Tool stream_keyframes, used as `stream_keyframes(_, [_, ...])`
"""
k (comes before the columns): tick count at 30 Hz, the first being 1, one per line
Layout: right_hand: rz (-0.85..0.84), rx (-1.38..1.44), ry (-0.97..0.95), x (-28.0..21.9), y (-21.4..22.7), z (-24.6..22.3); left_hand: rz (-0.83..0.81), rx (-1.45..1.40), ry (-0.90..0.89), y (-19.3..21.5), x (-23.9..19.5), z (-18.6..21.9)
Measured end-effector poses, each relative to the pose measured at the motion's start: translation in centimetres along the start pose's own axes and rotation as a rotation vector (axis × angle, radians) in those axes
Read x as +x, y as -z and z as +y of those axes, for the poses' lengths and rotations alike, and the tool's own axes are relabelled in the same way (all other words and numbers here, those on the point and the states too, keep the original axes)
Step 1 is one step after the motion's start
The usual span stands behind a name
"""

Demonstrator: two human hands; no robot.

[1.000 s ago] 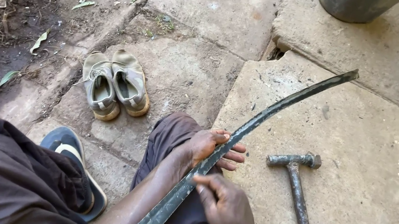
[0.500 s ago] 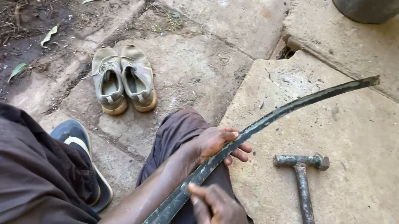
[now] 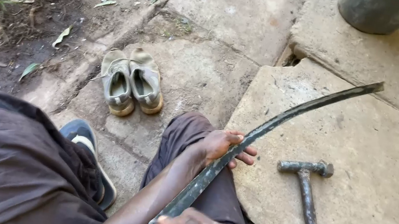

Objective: A person is hammering a long metal strip on a stone floor to straighten or shape it.

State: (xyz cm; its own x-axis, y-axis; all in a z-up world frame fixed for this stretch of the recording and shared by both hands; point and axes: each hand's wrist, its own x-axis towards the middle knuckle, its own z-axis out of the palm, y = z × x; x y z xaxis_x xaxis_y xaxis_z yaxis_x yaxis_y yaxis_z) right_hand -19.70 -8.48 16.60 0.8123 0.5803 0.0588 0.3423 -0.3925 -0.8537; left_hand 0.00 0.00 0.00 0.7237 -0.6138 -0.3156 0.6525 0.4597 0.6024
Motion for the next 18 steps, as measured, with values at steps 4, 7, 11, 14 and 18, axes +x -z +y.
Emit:
stream_keyframes(4, [0.008,0.302,-0.249,2.7,4.7,2.6,0.042,-0.023,0.044,-0.8,-0.4,1.0])
stream_keyframes(7, [0.295,0.322,-0.503,4.1,8.8,4.1,0.167,-0.01,0.078,-2.0,-2.0,2.2])
stream_keyframes(11, [0.543,0.385,-0.794,3.6,12.3,7.2,0.078,0.0,0.129,-1.5,-1.6,1.3])
stream_keyframes(14, [0.587,0.507,-0.846,2.5,12.3,13.1,0.009,-0.002,0.105,-1.1,-1.4,0.2])
stream_keyframes(18, [0.568,0.619,-0.823,2.7,10.2,15.1,-0.093,0.319,0.295,2.5,2.7,-4.2])
